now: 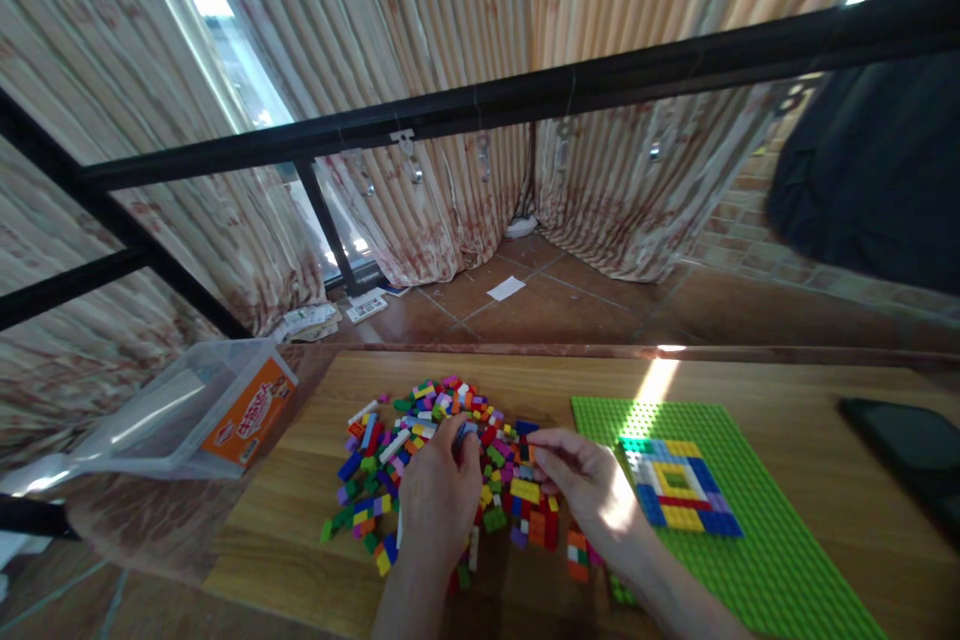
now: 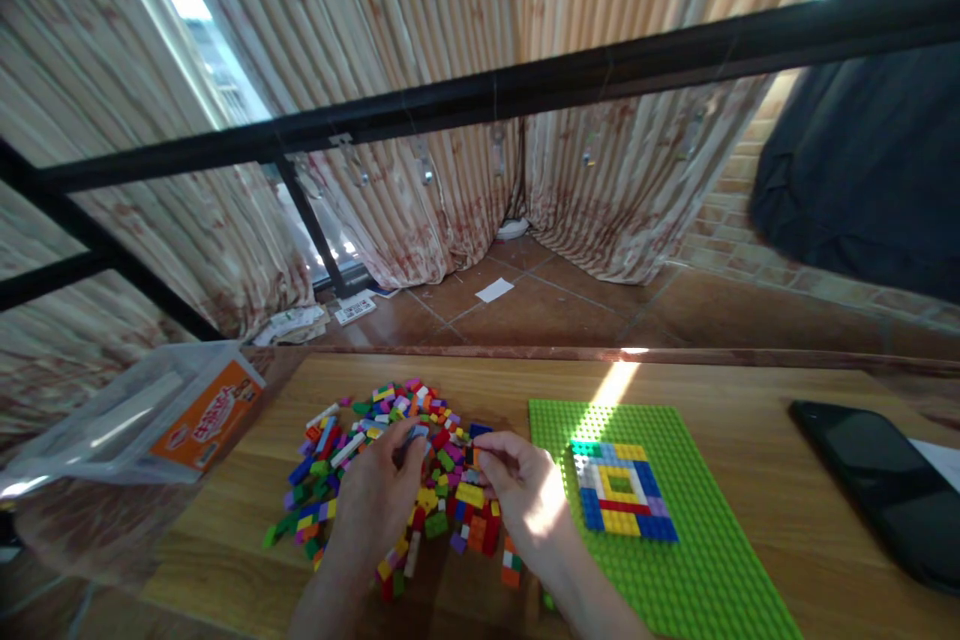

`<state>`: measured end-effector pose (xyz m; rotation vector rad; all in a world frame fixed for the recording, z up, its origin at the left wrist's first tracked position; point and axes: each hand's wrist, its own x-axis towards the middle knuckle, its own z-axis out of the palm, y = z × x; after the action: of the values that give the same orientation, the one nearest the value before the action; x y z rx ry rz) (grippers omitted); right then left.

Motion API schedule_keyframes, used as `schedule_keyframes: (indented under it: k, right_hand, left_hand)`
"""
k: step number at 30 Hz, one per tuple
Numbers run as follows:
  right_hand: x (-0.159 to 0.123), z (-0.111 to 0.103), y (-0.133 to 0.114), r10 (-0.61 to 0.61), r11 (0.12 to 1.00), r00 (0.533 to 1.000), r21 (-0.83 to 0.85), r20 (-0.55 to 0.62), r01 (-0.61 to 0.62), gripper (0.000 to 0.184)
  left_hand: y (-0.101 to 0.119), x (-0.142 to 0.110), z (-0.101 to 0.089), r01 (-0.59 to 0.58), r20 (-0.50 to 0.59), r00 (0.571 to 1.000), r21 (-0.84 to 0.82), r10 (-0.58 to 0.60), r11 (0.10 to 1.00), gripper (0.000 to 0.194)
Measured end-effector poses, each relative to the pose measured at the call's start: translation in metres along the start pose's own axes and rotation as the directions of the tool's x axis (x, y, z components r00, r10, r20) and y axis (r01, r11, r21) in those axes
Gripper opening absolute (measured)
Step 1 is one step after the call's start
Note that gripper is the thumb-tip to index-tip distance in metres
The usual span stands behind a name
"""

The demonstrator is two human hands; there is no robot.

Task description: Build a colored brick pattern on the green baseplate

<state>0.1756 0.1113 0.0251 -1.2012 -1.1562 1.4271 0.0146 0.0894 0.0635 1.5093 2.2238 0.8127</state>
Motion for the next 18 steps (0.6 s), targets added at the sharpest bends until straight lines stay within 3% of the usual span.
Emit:
schedule_keyframes:
  k: [9, 14, 18]
  right_hand:
    - [0.004, -0.004, 0.002, -0.019, 1.000, 1.000, 0.020, -0.009, 0.019, 0.030]
    - [0.004, -0.004, 0.003, -0.020, 0.999, 1.000, 0.038, -0.009, 0.020, 0.031]
    - [0.002, 0.002, -0.003, 0.017, 0.989, 0.999, 0.145, -0.048, -0.010, 0.031]
  left_hand:
    - [0.003, 0.005, 0.002, -0.018, 0.117, 0.992, -0.236, 0.046, 0.972, 0.024]
    - [0.004, 0.005, 0.004, -0.036, 0.083, 0.995, -0.263, 0.059, 0.964, 0.019]
    - [0.006, 0.003, 0.012, 0.003, 0.096, 0.995, -0.419, 0.041, 0.908, 0.017]
